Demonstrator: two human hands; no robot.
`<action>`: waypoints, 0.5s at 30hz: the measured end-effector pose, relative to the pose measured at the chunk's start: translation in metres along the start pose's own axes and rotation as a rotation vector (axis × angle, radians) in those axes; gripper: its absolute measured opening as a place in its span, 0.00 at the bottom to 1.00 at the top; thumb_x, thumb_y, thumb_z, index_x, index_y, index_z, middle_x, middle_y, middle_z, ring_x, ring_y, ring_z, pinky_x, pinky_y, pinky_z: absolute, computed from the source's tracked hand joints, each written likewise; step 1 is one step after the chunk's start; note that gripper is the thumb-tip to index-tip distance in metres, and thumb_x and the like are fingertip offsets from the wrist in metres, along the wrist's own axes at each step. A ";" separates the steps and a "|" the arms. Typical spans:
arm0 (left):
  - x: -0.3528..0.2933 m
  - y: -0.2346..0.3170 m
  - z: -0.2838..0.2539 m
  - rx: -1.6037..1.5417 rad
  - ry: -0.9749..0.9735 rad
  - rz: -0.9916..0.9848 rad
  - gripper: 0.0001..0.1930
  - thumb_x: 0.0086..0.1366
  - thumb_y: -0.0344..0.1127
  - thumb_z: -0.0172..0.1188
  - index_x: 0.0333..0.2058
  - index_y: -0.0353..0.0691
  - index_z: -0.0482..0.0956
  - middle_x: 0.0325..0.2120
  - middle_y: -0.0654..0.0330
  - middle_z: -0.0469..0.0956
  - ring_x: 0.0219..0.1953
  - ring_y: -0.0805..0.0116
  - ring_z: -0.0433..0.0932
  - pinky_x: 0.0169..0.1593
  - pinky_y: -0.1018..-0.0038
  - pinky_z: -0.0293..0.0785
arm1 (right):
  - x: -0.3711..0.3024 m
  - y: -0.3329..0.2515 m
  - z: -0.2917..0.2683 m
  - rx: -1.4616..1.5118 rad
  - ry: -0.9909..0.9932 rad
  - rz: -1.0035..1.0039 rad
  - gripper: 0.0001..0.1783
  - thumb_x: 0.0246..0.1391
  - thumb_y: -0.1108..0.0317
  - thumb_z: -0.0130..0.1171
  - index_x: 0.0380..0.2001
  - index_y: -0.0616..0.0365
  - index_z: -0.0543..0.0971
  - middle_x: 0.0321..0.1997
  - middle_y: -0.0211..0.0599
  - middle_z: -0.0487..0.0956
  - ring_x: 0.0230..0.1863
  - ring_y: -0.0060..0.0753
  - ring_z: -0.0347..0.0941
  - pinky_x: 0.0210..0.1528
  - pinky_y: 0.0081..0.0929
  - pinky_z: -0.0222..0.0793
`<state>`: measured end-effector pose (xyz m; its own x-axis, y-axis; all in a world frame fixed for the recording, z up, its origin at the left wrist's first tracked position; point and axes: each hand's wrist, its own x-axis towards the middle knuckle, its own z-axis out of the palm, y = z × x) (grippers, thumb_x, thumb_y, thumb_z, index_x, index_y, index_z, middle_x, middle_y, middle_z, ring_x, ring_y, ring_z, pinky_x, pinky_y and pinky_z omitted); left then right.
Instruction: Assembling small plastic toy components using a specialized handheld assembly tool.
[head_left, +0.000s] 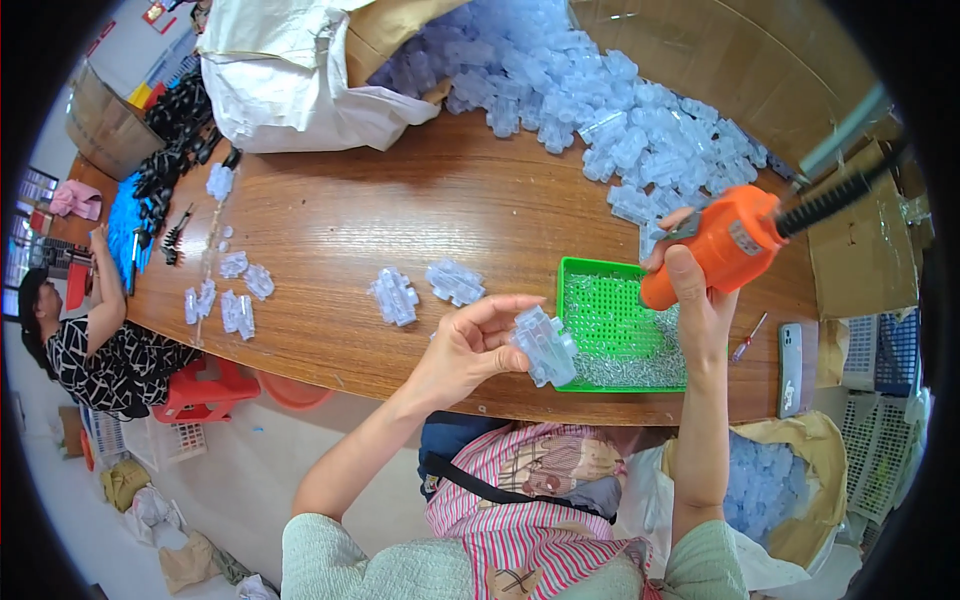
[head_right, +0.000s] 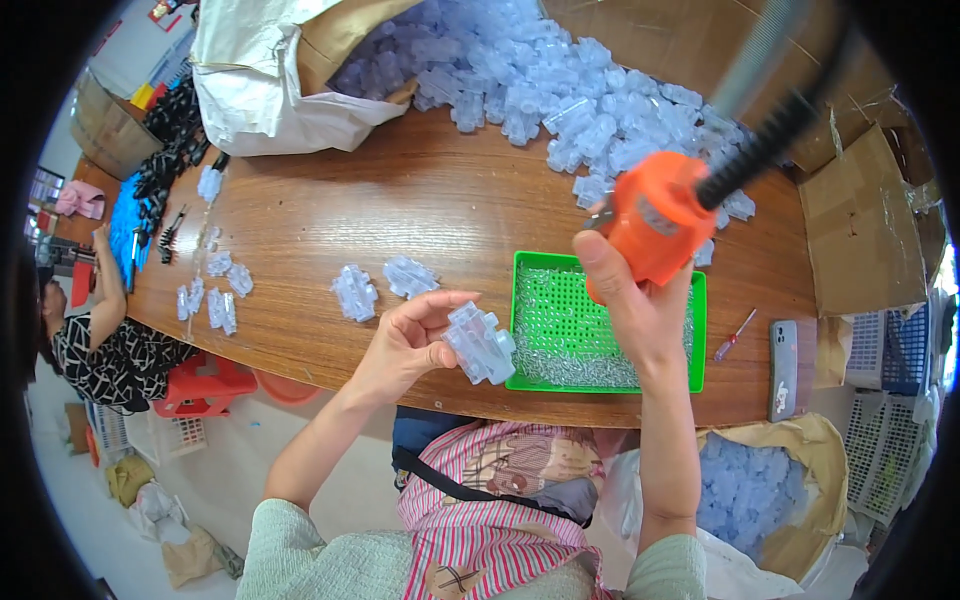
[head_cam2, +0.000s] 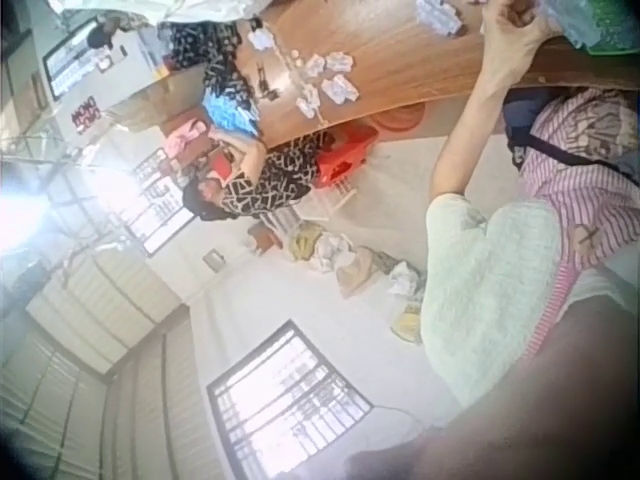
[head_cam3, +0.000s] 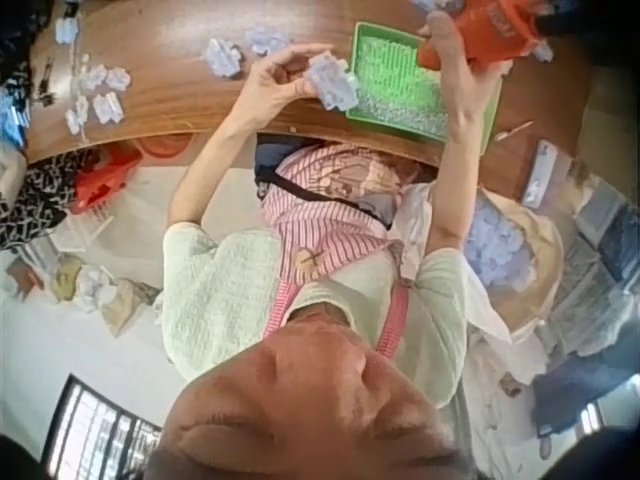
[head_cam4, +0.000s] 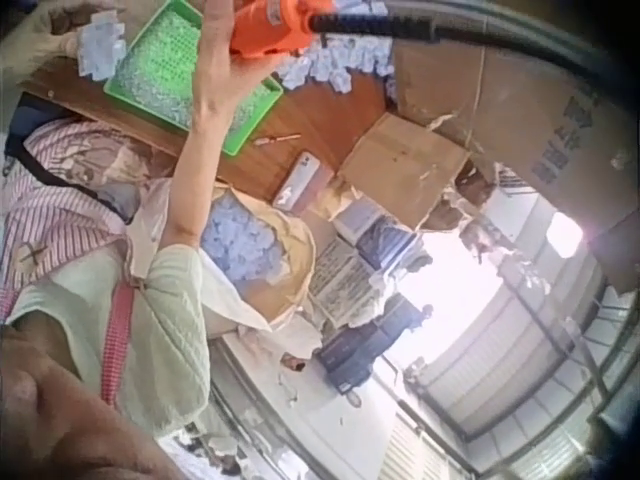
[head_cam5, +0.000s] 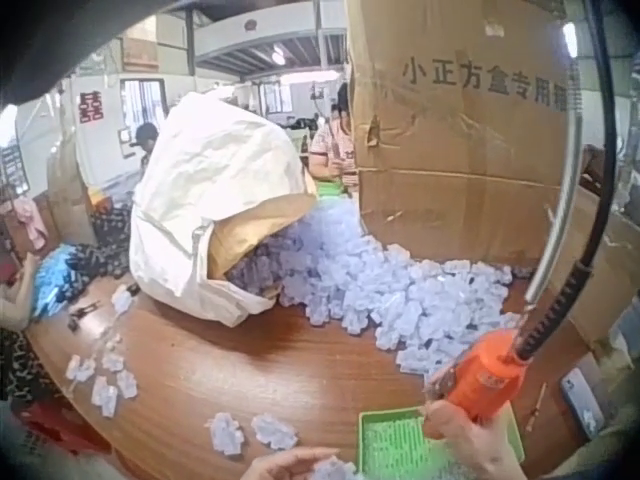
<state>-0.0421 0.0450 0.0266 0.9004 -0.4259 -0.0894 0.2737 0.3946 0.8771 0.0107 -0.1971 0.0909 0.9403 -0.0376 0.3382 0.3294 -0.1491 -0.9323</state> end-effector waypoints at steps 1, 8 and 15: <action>-0.003 0.002 0.000 0.004 0.006 0.006 0.31 0.56 0.30 0.68 0.58 0.36 0.68 0.52 0.58 0.73 0.50 0.72 0.76 0.53 0.75 0.75 | -0.003 -0.005 -0.002 0.018 -0.035 0.043 0.25 0.55 0.60 0.64 0.48 0.61 0.67 0.41 0.37 0.72 0.39 0.25 0.71 0.43 0.25 0.68; -0.031 0.009 0.022 -0.131 -0.013 -0.070 0.27 0.61 0.29 0.64 0.57 0.36 0.65 0.51 0.59 0.71 0.52 0.70 0.74 0.54 0.71 0.74 | -0.078 -0.007 0.022 -0.253 -0.075 -0.178 0.30 0.51 0.64 0.62 0.55 0.63 0.64 0.46 0.41 0.67 0.39 0.30 0.64 0.41 0.29 0.62; -0.041 0.039 0.016 0.730 0.198 -0.031 0.30 0.58 0.33 0.67 0.58 0.40 0.68 0.37 0.60 0.79 0.41 0.69 0.78 0.47 0.68 0.75 | -0.096 -0.015 0.042 0.502 -0.380 0.680 0.26 0.64 0.61 0.52 0.61 0.59 0.61 0.43 0.36 0.71 0.30 0.22 0.73 0.29 0.19 0.72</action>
<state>-0.0743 0.0649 0.0715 0.9587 -0.2465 -0.1420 0.0686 -0.2841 0.9563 -0.0804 -0.1500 0.0671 0.8804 0.3801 -0.2836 -0.3885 0.2353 -0.8909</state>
